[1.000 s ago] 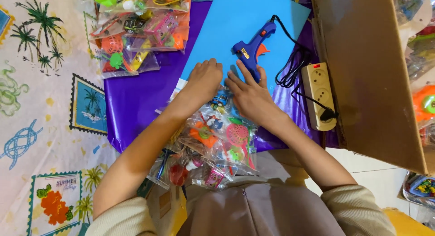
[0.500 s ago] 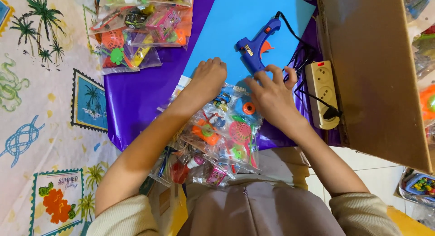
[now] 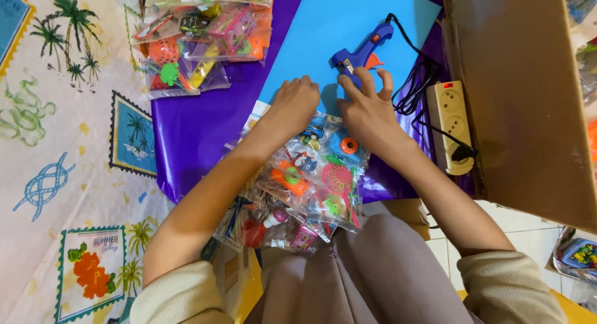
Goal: Sealing plastic bags containing small toys using a hot glue gun.
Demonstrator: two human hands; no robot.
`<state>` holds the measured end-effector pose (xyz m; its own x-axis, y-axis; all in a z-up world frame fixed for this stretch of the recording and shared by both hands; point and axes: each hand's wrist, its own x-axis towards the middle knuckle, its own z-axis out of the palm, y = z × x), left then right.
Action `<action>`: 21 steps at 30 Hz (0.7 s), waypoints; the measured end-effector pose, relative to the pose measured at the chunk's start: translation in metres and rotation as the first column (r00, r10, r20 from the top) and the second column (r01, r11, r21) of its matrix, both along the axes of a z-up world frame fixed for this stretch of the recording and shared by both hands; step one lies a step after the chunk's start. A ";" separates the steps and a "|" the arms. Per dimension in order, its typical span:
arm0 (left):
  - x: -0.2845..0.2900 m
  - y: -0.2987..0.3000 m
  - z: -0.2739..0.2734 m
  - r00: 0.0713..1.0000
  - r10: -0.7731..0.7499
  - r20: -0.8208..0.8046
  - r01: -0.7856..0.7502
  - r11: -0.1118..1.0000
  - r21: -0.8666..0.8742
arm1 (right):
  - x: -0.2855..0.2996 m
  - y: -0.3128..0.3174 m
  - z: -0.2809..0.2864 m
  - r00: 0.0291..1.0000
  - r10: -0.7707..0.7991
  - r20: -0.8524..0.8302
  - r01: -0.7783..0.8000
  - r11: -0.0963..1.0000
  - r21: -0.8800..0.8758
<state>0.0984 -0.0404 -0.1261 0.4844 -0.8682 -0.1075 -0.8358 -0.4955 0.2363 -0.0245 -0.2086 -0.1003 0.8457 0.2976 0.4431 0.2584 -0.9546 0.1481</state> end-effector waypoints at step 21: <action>0.003 -0.001 -0.022 1.000 -0.013 0.010 0.014 1.000 -0.024 | 0.019 0.005 -0.001 0.991 -0.012 0.134 0.044 0.971 -0.234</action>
<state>0.1013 -0.0412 -0.1477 0.4734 -0.8770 -0.0819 -0.8447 -0.4784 0.2402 -0.0055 -0.2038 -0.1008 0.7948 0.3842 0.4698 0.1957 -0.8950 0.4009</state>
